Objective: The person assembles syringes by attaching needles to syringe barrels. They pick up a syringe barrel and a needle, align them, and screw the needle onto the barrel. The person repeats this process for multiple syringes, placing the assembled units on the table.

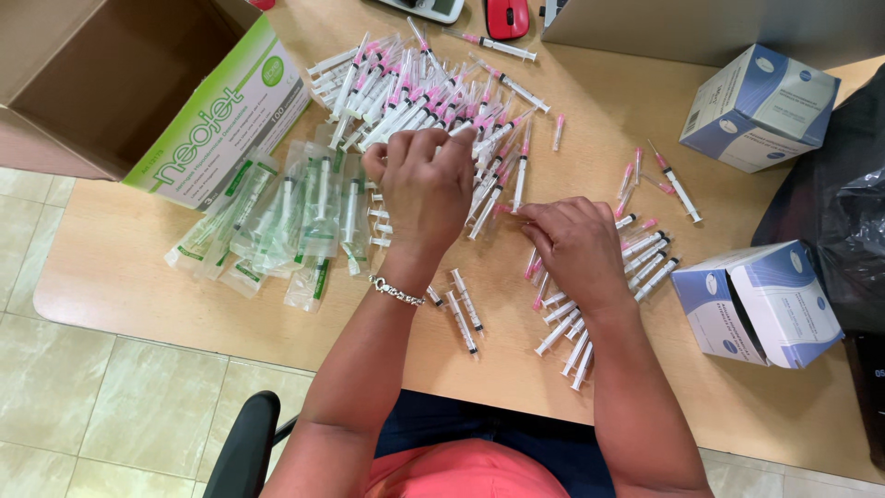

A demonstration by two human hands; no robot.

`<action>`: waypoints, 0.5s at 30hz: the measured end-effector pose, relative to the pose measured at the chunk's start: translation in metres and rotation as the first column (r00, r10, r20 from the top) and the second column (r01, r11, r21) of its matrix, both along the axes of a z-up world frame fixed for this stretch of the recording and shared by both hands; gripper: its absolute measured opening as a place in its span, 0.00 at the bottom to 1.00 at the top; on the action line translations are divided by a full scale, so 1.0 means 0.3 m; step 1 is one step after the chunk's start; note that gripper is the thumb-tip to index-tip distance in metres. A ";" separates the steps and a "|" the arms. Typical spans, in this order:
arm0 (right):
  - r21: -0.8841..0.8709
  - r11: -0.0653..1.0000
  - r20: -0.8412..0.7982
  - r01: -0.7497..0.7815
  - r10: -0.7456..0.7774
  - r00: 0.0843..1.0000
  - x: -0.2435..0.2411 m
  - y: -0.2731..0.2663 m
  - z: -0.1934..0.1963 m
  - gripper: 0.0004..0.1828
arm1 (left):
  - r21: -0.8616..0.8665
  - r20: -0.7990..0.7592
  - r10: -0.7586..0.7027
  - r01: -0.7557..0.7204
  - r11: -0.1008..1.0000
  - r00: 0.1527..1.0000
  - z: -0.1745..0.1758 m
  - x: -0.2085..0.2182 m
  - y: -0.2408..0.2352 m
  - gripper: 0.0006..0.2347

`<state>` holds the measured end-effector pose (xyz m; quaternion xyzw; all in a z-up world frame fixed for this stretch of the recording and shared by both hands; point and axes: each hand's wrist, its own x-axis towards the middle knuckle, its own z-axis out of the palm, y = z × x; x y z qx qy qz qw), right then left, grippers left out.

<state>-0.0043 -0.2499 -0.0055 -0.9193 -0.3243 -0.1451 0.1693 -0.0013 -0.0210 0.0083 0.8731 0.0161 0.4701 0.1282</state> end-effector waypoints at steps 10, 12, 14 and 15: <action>0.038 0.999 0.020 -0.004 0.003 1.000 0.018 -0.031 -0.010 0.08 | -0.018 -0.032 -0.063 0.063 0.998 0.998 0.006 -0.011 0.001 0.05; 0.027 1.000 0.068 -0.011 0.010 0.998 0.024 -0.045 -0.012 0.09 | -0.108 -0.008 -0.095 0.093 0.990 0.995 0.028 -0.013 0.015 0.07; 0.031 0.999 0.035 -0.012 0.011 0.999 0.017 -0.044 0.031 0.09 | -0.177 -0.080 -0.158 0.142 0.974 0.984 0.089 -0.054 0.037 0.08; 0.031 1.000 0.003 -0.004 0.004 1.000 0.011 -0.045 0.052 0.10 | -0.255 -0.143 -0.234 0.193 0.947 0.962 0.118 -0.077 0.047 0.08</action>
